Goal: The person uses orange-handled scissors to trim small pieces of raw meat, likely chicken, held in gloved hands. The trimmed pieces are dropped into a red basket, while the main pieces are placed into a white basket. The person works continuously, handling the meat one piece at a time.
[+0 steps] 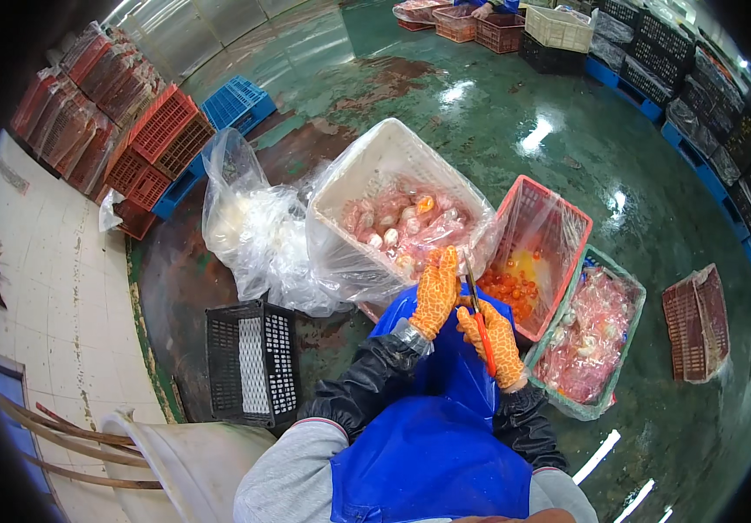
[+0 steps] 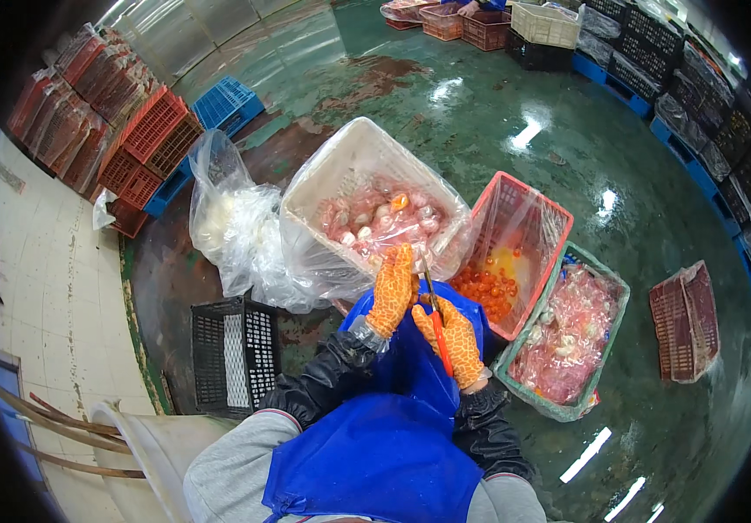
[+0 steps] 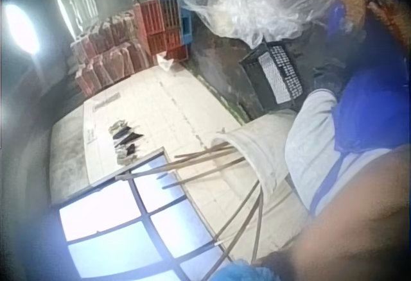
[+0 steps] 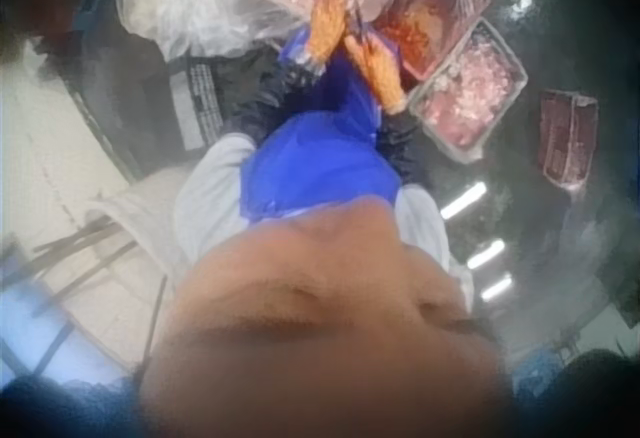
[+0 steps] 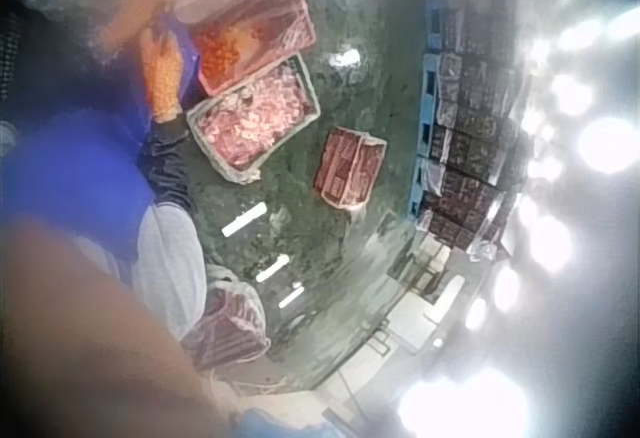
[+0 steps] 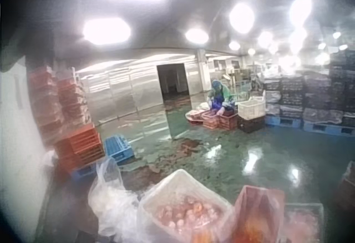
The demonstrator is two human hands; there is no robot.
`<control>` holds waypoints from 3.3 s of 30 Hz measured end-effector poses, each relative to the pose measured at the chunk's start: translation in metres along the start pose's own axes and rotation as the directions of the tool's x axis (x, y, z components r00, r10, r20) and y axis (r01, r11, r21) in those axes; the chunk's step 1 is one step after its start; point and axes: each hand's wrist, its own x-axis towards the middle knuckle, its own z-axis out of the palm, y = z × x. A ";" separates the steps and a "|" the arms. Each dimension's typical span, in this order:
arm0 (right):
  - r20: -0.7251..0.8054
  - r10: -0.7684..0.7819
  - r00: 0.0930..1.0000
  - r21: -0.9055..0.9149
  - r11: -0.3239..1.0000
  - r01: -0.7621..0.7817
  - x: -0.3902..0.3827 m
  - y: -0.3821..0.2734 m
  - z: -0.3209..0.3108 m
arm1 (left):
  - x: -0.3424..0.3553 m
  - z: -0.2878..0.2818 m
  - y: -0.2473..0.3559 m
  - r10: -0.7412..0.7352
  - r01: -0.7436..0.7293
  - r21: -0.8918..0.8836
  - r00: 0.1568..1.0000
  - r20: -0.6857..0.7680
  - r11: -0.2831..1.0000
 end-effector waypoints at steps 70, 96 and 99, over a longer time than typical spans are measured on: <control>-0.250 0.364 0.897 0.778 0.628 -0.038 -0.039 0.096 -0.071 | 0.153 -0.148 0.032 0.268 -0.255 0.956 0.920 0.286 -0.145; -0.101 0.002 0.995 0.800 0.595 0.080 -0.012 -0.017 -0.025 | -0.021 -0.029 0.024 0.183 -0.368 0.159 0.738 0.650 0.916; -0.157 -0.040 0.987 0.639 0.758 0.132 -0.022 -0.035 -0.018 | -0.015 -0.027 0.025 0.240 -0.678 0.244 0.537 0.809 0.694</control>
